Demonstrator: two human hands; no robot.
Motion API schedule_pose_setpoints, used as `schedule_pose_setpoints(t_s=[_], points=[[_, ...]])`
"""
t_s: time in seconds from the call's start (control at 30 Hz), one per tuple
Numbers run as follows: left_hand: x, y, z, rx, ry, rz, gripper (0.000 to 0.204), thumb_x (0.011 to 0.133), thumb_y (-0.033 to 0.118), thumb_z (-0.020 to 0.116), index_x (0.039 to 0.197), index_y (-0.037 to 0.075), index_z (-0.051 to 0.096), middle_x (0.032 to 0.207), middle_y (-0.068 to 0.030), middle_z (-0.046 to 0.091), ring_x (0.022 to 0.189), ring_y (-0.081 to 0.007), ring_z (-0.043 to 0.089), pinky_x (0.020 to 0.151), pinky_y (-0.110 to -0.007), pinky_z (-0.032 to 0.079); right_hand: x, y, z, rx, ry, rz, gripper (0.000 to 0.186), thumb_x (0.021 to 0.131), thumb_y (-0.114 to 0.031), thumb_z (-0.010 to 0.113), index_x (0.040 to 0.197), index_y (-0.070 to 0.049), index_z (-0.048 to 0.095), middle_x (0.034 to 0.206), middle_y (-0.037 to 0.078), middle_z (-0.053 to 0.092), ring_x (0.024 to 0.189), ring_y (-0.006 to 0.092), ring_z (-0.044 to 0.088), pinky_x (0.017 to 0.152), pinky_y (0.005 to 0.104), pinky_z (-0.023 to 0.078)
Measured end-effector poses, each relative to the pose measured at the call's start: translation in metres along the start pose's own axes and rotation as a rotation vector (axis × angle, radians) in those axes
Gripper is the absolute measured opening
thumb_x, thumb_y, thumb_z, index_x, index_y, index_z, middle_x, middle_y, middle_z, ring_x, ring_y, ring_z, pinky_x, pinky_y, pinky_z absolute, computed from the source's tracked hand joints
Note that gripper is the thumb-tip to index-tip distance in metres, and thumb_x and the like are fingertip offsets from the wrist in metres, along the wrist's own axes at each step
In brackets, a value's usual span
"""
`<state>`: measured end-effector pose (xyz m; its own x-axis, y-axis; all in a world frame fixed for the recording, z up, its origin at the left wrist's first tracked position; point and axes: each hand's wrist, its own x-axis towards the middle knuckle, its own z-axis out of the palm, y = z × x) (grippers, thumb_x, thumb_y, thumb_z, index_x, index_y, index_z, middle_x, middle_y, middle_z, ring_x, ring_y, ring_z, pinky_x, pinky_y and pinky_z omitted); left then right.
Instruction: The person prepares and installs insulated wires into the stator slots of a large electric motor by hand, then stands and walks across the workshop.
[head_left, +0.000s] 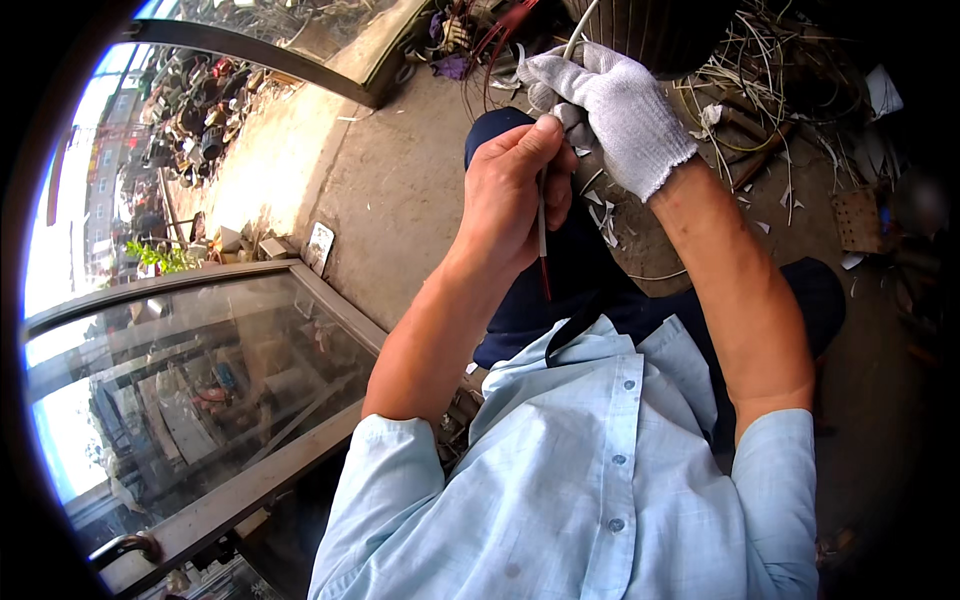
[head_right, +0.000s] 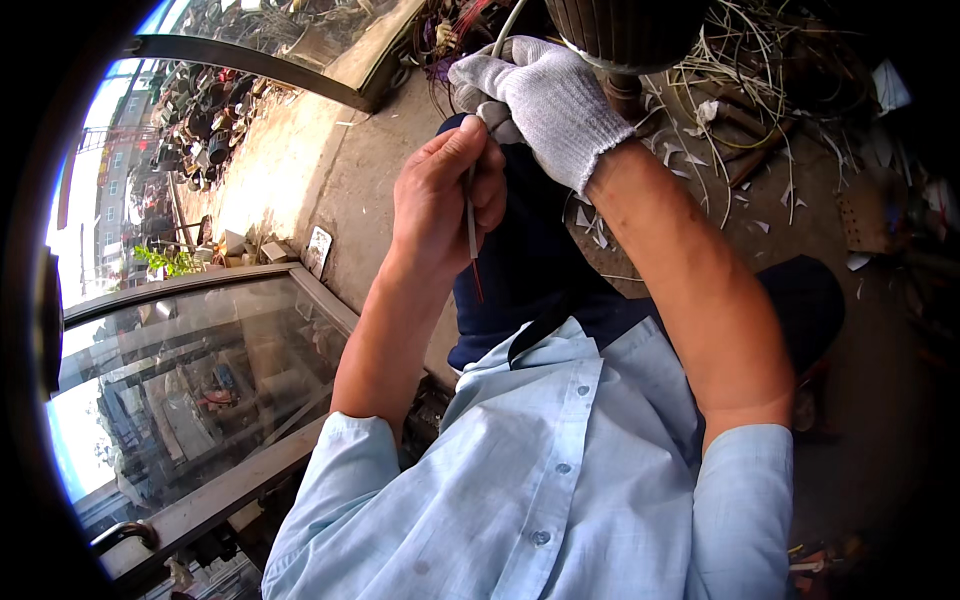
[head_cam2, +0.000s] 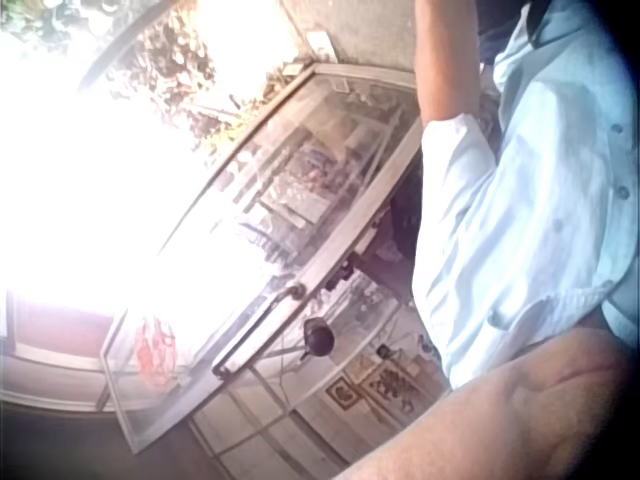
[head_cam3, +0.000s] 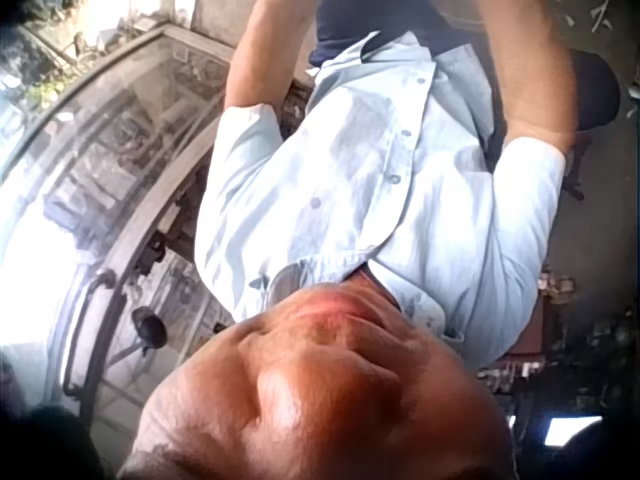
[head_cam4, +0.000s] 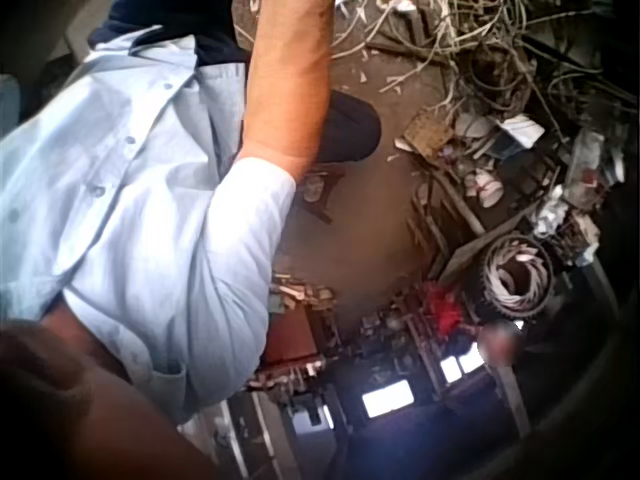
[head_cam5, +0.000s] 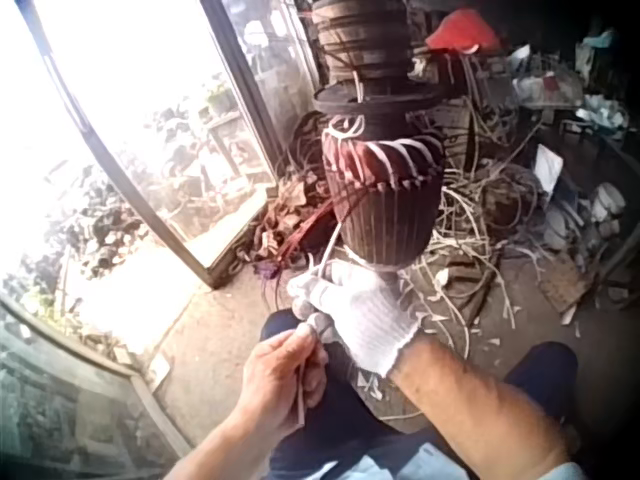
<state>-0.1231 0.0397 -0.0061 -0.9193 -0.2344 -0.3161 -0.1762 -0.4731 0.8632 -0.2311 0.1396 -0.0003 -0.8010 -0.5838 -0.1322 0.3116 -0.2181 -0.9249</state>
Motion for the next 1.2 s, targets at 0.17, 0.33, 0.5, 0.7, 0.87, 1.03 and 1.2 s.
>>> schedule_pose_setpoints(t_s=[0.17, 0.33, 0.5, 0.7, 0.87, 1.03, 1.2], points=[[0.007, -0.007, -0.005, -0.039, 0.032, 0.040, 0.035, 0.105, 0.031, 0.056, 0.084, 0.003, 0.058, 0.056, -0.0026, 0.046, 0.044, -0.0136, 0.043, 0.041, -0.027, 0.036, -0.001, 0.004, -0.008, -0.189, -0.110, -0.027, 0.016, 0.098, -0.017, 0.067, 0.106, -0.003, 0.070, 0.079, 0.001, 0.067, 0.061, 0.0069, 0.058, 0.056, 0.0216, 0.047], [-0.004, -0.006, 0.002, 0.027, 0.022, 0.003, 0.036, 0.105, 0.033, 0.056, 0.084, 0.004, 0.058, 0.056, -0.0022, 0.045, 0.043, -0.0133, 0.043, 0.040, -0.026, 0.035, 0.013, -0.001, -0.015, -0.223, -0.025, -0.072, 0.018, 0.098, -0.021, 0.069, 0.105, -0.005, 0.073, 0.080, -0.002, 0.066, 0.062, 0.0037, 0.056, 0.053, 0.0185, 0.043], [-0.009, -0.002, 0.001, -0.042, -0.024, -0.009, 0.036, 0.105, 0.034, 0.055, 0.086, 0.003, 0.058, 0.057, -0.0023, 0.046, 0.045, -0.0131, 0.044, 0.041, -0.025, 0.035, 0.050, -0.008, -0.022, 0.137, -0.057, -0.239, 0.011, 0.097, -0.009, 0.064, 0.100, 0.000, 0.071, 0.080, 0.002, 0.067, 0.064, 0.0076, 0.057, 0.060, 0.0220, 0.046], [-0.055, -0.008, -0.016, -0.189, -0.077, -0.119, 0.033, 0.105, 0.032, 0.056, 0.093, 0.001, 0.060, 0.063, -0.0046, 0.051, 0.049, -0.0148, 0.049, 0.045, -0.027, 0.040, 0.044, -0.012, -0.013, 0.038, 0.099, -0.181, 0.018, 0.096, -0.020, 0.071, 0.105, -0.005, 0.071, 0.083, 0.001, 0.069, 0.066, 0.0025, 0.059, 0.054, 0.0144, 0.045], [-0.095, -0.015, -0.041, -0.150, -0.005, -0.005, 0.034, 0.102, 0.031, 0.062, 0.085, 0.003, 0.058, 0.064, -0.0079, 0.055, 0.053, -0.0174, 0.054, 0.048, -0.028, 0.045, 0.047, -0.020, 0.000, 0.136, 0.189, -0.071, 0.016, 0.097, -0.021, 0.070, 0.102, -0.006, 0.070, 0.084, 0.002, 0.071, 0.071, 0.0058, 0.065, 0.053, 0.0175, 0.051], [-0.103, -0.014, -0.046, 0.029, 0.064, 0.102, 0.041, 0.102, 0.032, 0.063, 0.072, 0.006, 0.053, 0.059, -0.0075, 0.052, 0.049, -0.0152, 0.047, 0.046, -0.028, 0.039, -0.008, 0.016, 0.021, -0.574, 0.294, -0.551, 0.016, 0.096, -0.021, 0.068, 0.103, -0.007, 0.067, 0.079, 0.007, 0.069, 0.067, 0.0256, 0.068, 0.062, 0.0373, 0.055], [-0.109, 0.015, -0.046, 0.180, -0.042, 0.243, 0.044, 0.102, 0.032, 0.063, 0.069, 0.007, 0.049, 0.054, -0.0045, 0.045, 0.045, -0.0113, 0.036, 0.042, -0.027, 0.029, -0.058, -0.012, 0.020, -1.176, 0.152, -1.230, 0.037, 0.084, -0.013, 0.064, 0.120, -0.009, 0.067, 0.111, 0.007, 0.059, 0.118, 0.0272, 0.057, 0.108, 0.0500, 0.044]])
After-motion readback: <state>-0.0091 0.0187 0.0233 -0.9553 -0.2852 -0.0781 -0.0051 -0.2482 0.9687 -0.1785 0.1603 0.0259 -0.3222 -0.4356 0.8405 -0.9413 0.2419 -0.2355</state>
